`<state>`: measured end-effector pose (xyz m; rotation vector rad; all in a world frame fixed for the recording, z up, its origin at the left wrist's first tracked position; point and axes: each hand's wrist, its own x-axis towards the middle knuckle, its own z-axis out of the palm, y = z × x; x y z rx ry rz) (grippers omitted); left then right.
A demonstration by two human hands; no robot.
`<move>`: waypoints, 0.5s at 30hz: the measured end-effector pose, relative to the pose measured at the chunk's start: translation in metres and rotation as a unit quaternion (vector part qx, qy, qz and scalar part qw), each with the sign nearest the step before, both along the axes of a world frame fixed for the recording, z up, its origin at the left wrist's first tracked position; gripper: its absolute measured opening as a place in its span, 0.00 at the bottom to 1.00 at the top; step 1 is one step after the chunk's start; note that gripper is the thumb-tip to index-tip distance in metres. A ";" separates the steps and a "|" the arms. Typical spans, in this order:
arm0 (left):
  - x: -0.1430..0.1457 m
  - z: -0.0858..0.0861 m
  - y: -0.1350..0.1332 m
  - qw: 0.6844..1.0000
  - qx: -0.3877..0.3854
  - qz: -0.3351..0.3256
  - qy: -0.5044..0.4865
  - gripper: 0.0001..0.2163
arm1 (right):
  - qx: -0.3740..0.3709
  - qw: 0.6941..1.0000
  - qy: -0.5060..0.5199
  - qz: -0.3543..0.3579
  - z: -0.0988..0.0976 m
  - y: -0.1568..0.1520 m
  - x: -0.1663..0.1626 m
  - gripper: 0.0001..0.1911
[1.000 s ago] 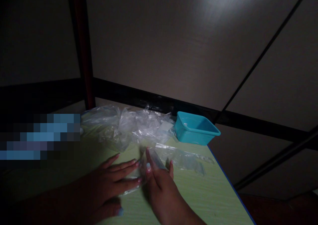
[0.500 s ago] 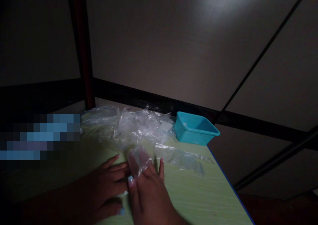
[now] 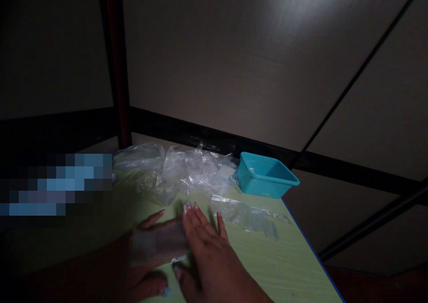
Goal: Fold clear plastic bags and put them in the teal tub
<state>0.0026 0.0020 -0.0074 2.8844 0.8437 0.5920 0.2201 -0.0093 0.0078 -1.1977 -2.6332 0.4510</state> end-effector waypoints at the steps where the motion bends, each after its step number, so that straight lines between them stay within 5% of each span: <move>1: -0.002 -0.003 0.000 0.999 0.034 0.007 -0.004 0.26 | -0.008 1.000 -0.015 -0.010 0.002 0.001 0.002 0.44; 6: -0.005 -0.008 -0.001 0.994 0.104 0.013 0.007 0.30 | -0.033 0.997 -0.061 -0.027 0.000 0.004 0.007 0.38; 15: -0.005 -0.011 0.002 0.994 0.102 -0.010 -0.034 0.31 | -0.018 0.996 -0.067 -0.053 -0.005 0.005 0.005 0.37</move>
